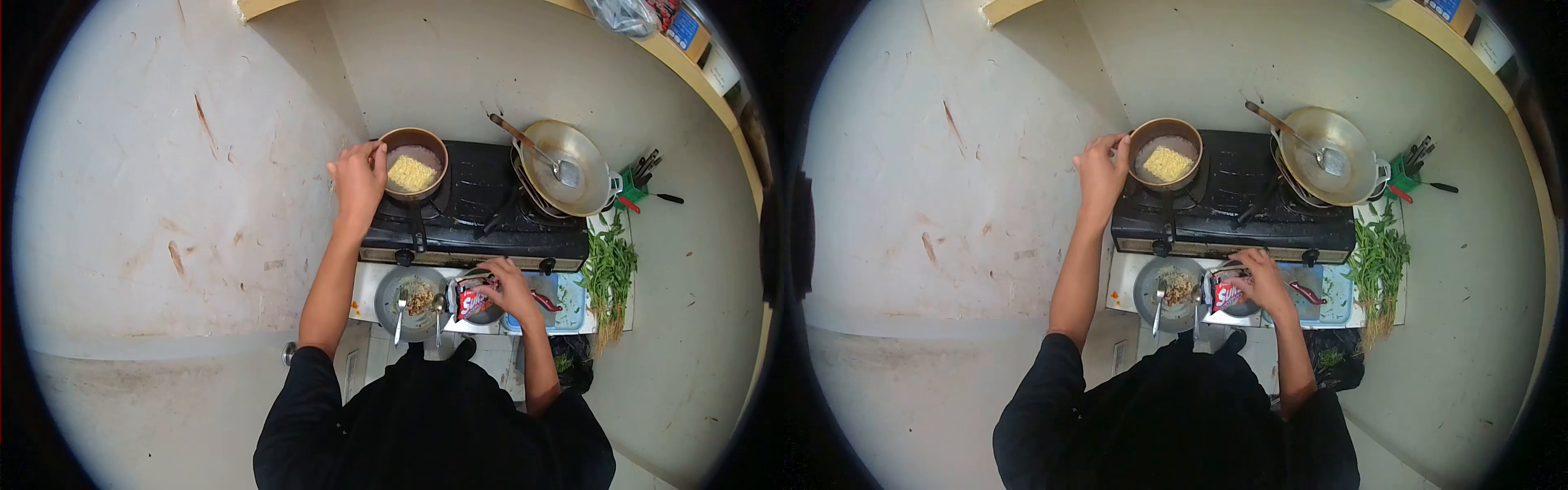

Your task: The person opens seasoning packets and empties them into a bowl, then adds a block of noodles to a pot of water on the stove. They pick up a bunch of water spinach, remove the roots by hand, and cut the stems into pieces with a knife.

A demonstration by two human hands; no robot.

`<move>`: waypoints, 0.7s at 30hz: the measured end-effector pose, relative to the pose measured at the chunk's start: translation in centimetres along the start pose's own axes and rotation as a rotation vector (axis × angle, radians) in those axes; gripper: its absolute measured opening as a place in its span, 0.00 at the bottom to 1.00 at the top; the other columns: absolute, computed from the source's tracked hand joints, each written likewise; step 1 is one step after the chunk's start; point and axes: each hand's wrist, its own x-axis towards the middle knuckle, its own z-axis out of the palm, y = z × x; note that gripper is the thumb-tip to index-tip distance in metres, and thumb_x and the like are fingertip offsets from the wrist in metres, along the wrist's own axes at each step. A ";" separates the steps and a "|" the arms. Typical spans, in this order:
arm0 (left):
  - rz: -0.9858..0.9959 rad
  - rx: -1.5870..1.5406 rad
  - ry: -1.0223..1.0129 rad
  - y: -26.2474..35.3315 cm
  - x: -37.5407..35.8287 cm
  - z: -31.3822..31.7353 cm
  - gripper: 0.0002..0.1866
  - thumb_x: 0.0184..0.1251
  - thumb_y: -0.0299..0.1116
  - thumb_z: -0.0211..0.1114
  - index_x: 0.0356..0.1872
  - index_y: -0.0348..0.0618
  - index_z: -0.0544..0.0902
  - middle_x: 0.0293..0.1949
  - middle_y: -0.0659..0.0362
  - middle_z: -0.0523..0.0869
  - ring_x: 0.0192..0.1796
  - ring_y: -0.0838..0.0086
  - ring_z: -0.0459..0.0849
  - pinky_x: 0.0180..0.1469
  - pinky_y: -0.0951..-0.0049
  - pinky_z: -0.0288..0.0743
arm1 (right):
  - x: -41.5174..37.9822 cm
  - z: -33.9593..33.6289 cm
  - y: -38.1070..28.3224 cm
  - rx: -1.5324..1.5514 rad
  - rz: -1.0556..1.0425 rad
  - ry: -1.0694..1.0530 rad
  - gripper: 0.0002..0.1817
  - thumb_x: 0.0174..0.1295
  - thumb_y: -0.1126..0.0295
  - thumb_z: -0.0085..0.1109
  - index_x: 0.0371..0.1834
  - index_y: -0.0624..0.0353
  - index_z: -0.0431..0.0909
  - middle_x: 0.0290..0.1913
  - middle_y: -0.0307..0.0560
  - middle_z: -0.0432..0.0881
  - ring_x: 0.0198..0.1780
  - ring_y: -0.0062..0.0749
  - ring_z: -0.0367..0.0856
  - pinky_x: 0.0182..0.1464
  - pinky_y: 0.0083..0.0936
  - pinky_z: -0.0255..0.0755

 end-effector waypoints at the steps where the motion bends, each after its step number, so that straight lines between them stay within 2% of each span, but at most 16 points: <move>1: 0.005 -0.050 0.003 0.5 -1.1 -0.8 0.10 0.67 0.35 0.65 0.37 0.41 0.88 0.32 0.55 0.87 0.38 0.62 0.82 0.46 0.59 0.65 | -1.1 0.3 0.2 -0.107 0.005 -0.050 0.28 0.51 0.65 0.74 0.57 0.57 0.79 0.54 0.46 0.80 0.53 0.42 0.75 0.54 0.35 0.67; 2: 0.008 -0.101 0.002 0.8 -2.5 -1.3 0.09 0.67 0.35 0.65 0.37 0.39 0.88 0.31 0.54 0.87 0.35 0.64 0.82 0.44 0.60 0.67 | -2.3 0.8 0.6 -0.213 0.012 -0.102 0.34 0.47 0.63 0.76 0.61 0.54 0.77 0.60 0.46 0.77 0.61 0.46 0.71 0.61 0.39 0.64; 3: 0.006 -0.103 -0.007 1.0 -3.9 -1.5 0.09 0.67 0.35 0.65 0.37 0.39 0.88 0.31 0.54 0.87 0.35 0.64 0.82 0.44 0.60 0.67 | -3.2 1.7 2.0 -0.257 0.071 -0.178 0.45 0.42 0.62 0.78 0.69 0.51 0.70 0.68 0.45 0.70 0.67 0.46 0.64 0.66 0.44 0.56; 5: -0.049 -0.353 -0.058 1.4 -6.6 -1.7 0.09 0.67 0.32 0.66 0.38 0.37 0.87 0.30 0.52 0.86 0.28 0.67 0.81 0.37 0.66 0.71 | -4.3 2.9 3.4 -0.298 0.072 -0.188 0.48 0.40 0.61 0.79 0.70 0.50 0.68 0.69 0.45 0.68 0.68 0.48 0.63 0.68 0.45 0.55; 6: -0.050 -0.357 -0.063 1.6 -8.0 -1.7 0.09 0.67 0.32 0.66 0.38 0.37 0.87 0.30 0.52 0.86 0.28 0.67 0.81 0.37 0.66 0.71 | -4.7 3.5 4.1 -0.341 0.064 -0.199 0.51 0.38 0.61 0.80 0.72 0.49 0.66 0.70 0.46 0.67 0.69 0.49 0.62 0.69 0.47 0.53; 7: -0.058 -0.405 -0.101 1.7 -9.5 -1.5 0.09 0.67 0.32 0.66 0.39 0.36 0.87 0.29 0.52 0.86 0.27 0.70 0.80 0.35 0.69 0.72 | -4.9 4.2 4.6 -0.349 0.103 -0.213 0.55 0.36 0.61 0.81 0.73 0.47 0.63 0.72 0.45 0.65 0.71 0.50 0.60 0.71 0.52 0.48; 9: -0.068 -0.453 -0.144 1.7 -12.8 -1.3 0.09 0.68 0.31 0.67 0.40 0.35 0.87 0.29 0.52 0.87 0.26 0.73 0.80 0.32 0.71 0.73 | -5.3 5.2 5.1 -0.371 0.120 -0.213 0.55 0.36 0.62 0.81 0.74 0.47 0.63 0.72 0.45 0.65 0.71 0.50 0.60 0.72 0.53 0.46; 11: -0.238 -0.595 -0.353 1.4 -15.9 -0.8 0.14 0.74 0.36 0.63 0.45 0.35 0.87 0.33 0.56 0.88 0.35 0.79 0.82 0.40 0.75 0.75 | -5.5 6.1 5.4 -0.382 0.134 -0.192 0.53 0.37 0.65 0.81 0.73 0.47 0.63 0.70 0.45 0.66 0.71 0.48 0.61 0.74 0.54 0.43; 12: -0.226 -0.625 -0.325 1.8 -17.3 -0.6 0.11 0.72 0.33 0.64 0.43 0.33 0.86 0.30 0.54 0.88 0.31 0.77 0.82 0.37 0.74 0.75 | -5.7 6.7 6.0 -0.379 0.138 -0.190 0.53 0.37 0.65 0.81 0.73 0.47 0.63 0.70 0.45 0.66 0.71 0.48 0.61 0.74 0.54 0.43; 14: -0.312 -0.672 -0.455 1.5 -20.4 0.4 0.13 0.71 0.35 0.64 0.43 0.33 0.86 0.31 0.52 0.88 0.32 0.73 0.83 0.38 0.73 0.76 | -5.8 7.5 6.9 -0.426 0.100 -0.160 0.52 0.37 0.64 0.81 0.72 0.47 0.65 0.67 0.45 0.69 0.71 0.46 0.61 0.74 0.53 0.44; 15: -0.311 -0.671 -0.457 1.2 -21.9 1.1 0.13 0.71 0.35 0.64 0.43 0.33 0.86 0.31 0.52 0.88 0.32 0.73 0.83 0.38 0.73 0.76 | -5.8 7.5 6.5 -0.405 0.120 -0.126 0.47 0.38 0.65 0.80 0.67 0.48 0.69 0.62 0.44 0.73 0.69 0.45 0.63 0.73 0.52 0.46; 17: -0.331 -0.513 -0.679 0.3 -25.1 2.8 0.18 0.71 0.40 0.64 0.49 0.33 0.85 0.37 0.48 0.88 0.38 0.67 0.87 0.42 0.69 0.78 | -6.0 7.8 7.3 -0.392 0.108 -0.101 0.45 0.38 0.67 0.79 0.65 0.48 0.70 0.60 0.44 0.74 0.67 0.45 0.65 0.72 0.52 0.48; 19: -0.365 -0.472 -0.748 -0.7 -29.1 4.9 0.20 0.70 0.41 0.66 0.52 0.32 0.83 0.38 0.45 0.88 0.40 0.64 0.87 0.43 0.66 0.79 | -6.2 7.7 7.3 -0.384 0.095 -0.046 0.38 0.39 0.71 0.77 0.59 0.50 0.74 0.57 0.42 0.76 0.64 0.44 0.69 0.70 0.50 0.51; 20: -0.399 -0.433 -0.814 -1.2 -30.4 5.9 0.22 0.68 0.41 0.67 0.54 0.32 0.81 0.40 0.43 0.87 0.41 0.61 0.88 0.44 0.64 0.79 | -6.3 7.6 7.3 -0.384 0.100 -0.045 0.38 0.39 0.71 0.77 0.59 0.50 0.74 0.57 0.42 0.76 0.64 0.44 0.69 0.70 0.50 0.51; 21: -0.363 -0.344 -0.970 -1.7 -30.9 6.9 0.26 0.67 0.40 0.67 0.58 0.29 0.77 0.43 0.41 0.87 0.42 0.59 0.88 0.46 0.62 0.80 | -6.5 7.5 7.2 -0.372 0.095 -0.032 0.36 0.40 0.71 0.76 0.59 0.50 0.75 0.57 0.42 0.77 0.64 0.43 0.69 0.70 0.49 0.51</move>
